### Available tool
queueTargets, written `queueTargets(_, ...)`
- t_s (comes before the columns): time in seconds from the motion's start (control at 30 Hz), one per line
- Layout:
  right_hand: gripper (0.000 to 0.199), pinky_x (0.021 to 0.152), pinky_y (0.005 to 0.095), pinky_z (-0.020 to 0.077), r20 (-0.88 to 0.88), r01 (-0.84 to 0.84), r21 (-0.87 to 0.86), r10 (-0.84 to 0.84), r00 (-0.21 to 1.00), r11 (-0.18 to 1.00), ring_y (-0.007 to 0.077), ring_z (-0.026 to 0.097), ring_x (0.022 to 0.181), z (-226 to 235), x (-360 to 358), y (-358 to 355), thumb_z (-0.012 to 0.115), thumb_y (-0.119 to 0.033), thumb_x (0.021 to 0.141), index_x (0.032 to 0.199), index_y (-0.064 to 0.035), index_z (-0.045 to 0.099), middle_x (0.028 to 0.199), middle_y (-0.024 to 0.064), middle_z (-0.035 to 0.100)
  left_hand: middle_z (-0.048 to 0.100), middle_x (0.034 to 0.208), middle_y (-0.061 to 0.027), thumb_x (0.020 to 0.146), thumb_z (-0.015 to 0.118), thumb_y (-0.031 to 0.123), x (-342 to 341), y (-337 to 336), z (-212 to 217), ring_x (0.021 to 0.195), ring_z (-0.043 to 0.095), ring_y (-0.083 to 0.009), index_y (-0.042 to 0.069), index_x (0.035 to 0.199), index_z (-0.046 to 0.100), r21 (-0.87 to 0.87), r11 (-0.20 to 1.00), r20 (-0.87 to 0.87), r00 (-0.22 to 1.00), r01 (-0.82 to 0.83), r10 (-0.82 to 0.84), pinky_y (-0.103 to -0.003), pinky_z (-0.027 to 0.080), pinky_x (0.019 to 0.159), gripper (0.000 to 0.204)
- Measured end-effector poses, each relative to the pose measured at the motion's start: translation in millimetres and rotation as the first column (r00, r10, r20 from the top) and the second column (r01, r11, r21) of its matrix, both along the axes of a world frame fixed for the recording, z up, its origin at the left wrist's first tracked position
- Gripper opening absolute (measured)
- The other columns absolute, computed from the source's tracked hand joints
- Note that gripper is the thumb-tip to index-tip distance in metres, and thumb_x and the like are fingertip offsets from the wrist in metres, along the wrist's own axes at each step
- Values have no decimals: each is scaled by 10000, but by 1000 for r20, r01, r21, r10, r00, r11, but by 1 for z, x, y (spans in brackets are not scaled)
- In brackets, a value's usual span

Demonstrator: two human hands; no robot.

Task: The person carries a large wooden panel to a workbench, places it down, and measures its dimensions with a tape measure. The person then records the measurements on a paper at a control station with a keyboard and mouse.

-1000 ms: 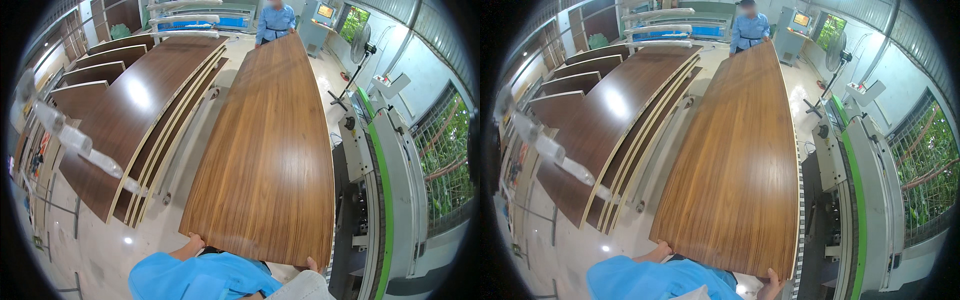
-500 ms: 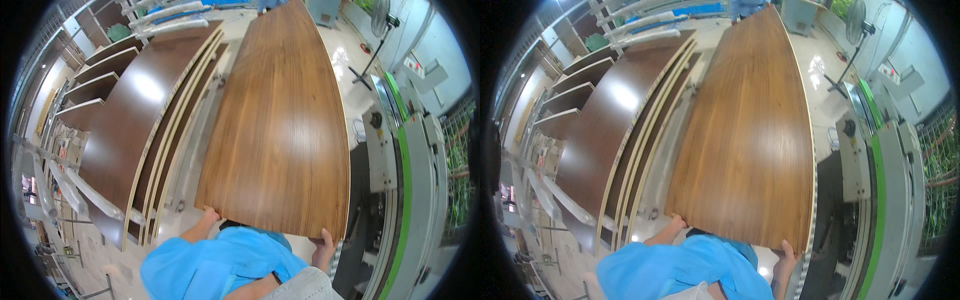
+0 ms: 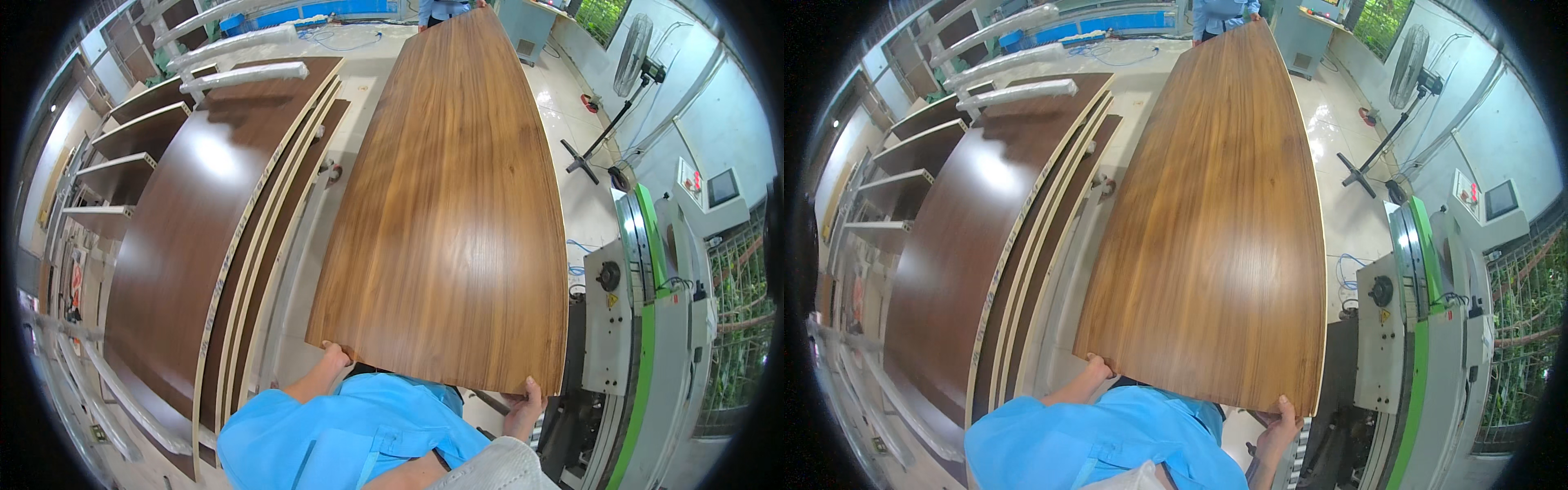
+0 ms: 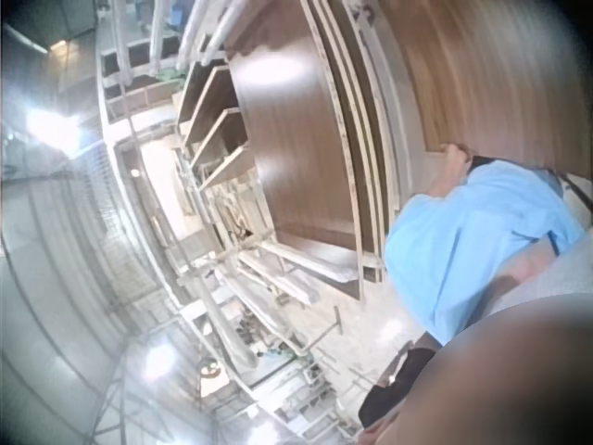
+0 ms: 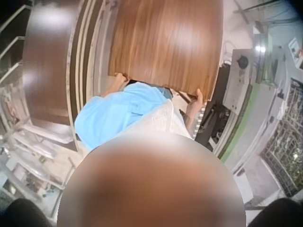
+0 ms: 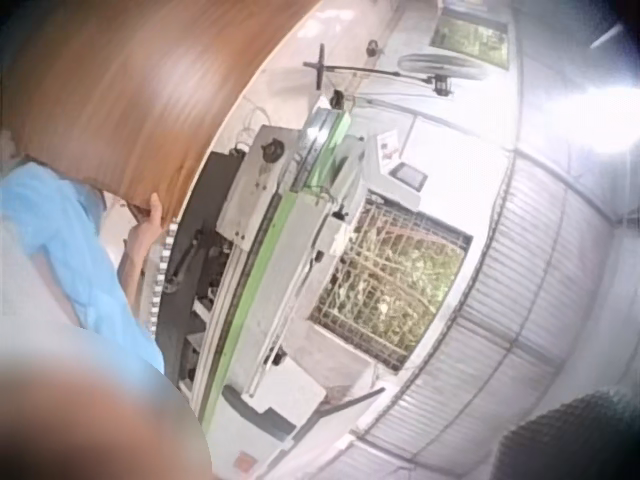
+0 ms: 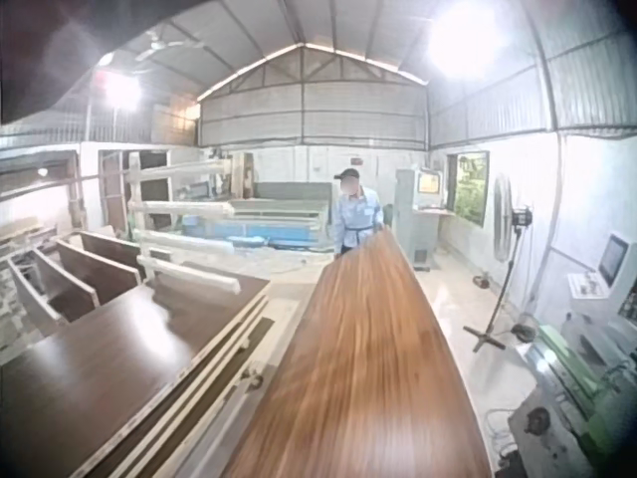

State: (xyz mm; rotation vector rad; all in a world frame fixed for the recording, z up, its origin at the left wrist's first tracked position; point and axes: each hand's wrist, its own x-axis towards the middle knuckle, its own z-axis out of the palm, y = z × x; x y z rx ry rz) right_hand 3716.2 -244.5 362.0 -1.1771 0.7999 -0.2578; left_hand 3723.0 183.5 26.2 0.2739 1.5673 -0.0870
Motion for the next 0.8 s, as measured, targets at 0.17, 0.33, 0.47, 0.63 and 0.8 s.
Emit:
queueTargets(0.17, 694, 703, 450, 646, 17, -36, 17, 36, 999, 999, 286, 700, 1005, 9, 118, 18, 781, -274, 831, 1364, 11, 438, 1203, 176, 610, 486, 1543, -109, 1005, 245, 785, 104, 13, 10, 1350, 538, -312, 101, 1557, 362, 72, 997, 19, 999, -29, 28, -547, 495, 1052, 888)
queueTargets(0.33, 593, 636, 446, 646, 9, 93, -27, -93, 996, 995, 274, 741, 838, 0, 229, 31, 760, -293, 834, 1296, 2, 534, 1051, 146, 677, 438, 1579, -115, 1012, 269, 770, 206, 35, -6, 1392, 490, -313, 99, 1575, 344, 13, 998, 4, 998, -57, 57, -563, 433, 1107, 879)
queueTargets(0.47, 578, 635, 446, 643, -14, -2, -11, 2, 1000, 1000, 264, 735, 846, 2, 317, 29, 755, -295, 845, 1289, 4, 537, 1068, 156, 672, 419, 1588, -123, 1014, 296, 761, 290, 50, -11, 1383, 491, -336, 85, 1575, 342, 71, 997, -32, 999, 6, -3, -584, 430, 1107, 879)
queueTargets(0.63, 571, 629, 447, 637, -4, -36, 6, 36, 999, 999, 262, 733, 845, 4, 418, 23, 758, -309, 852, 1285, -4, 544, 1074, 149, 674, 431, 1571, -133, 1014, 324, 755, 381, 55, -4, 1362, 503, -357, 68, 1563, 366, -25, 999, 55, 998, -33, 34, -591, 438, 1100, 880)
queueTargets(0.8, 565, 610, 445, 642, 18, -32, 47, 31, 999, 998, 277, 742, 836, -9, 508, 31, 750, -344, 859, 1269, -6, 558, 1066, 146, 684, 505, 1523, -148, 1004, 322, 771, 486, 59, 23, 1324, 541, -379, 57, 1545, 396, 145, 989, -104, 995, 7, 8, -580, 439, 1103, 899)
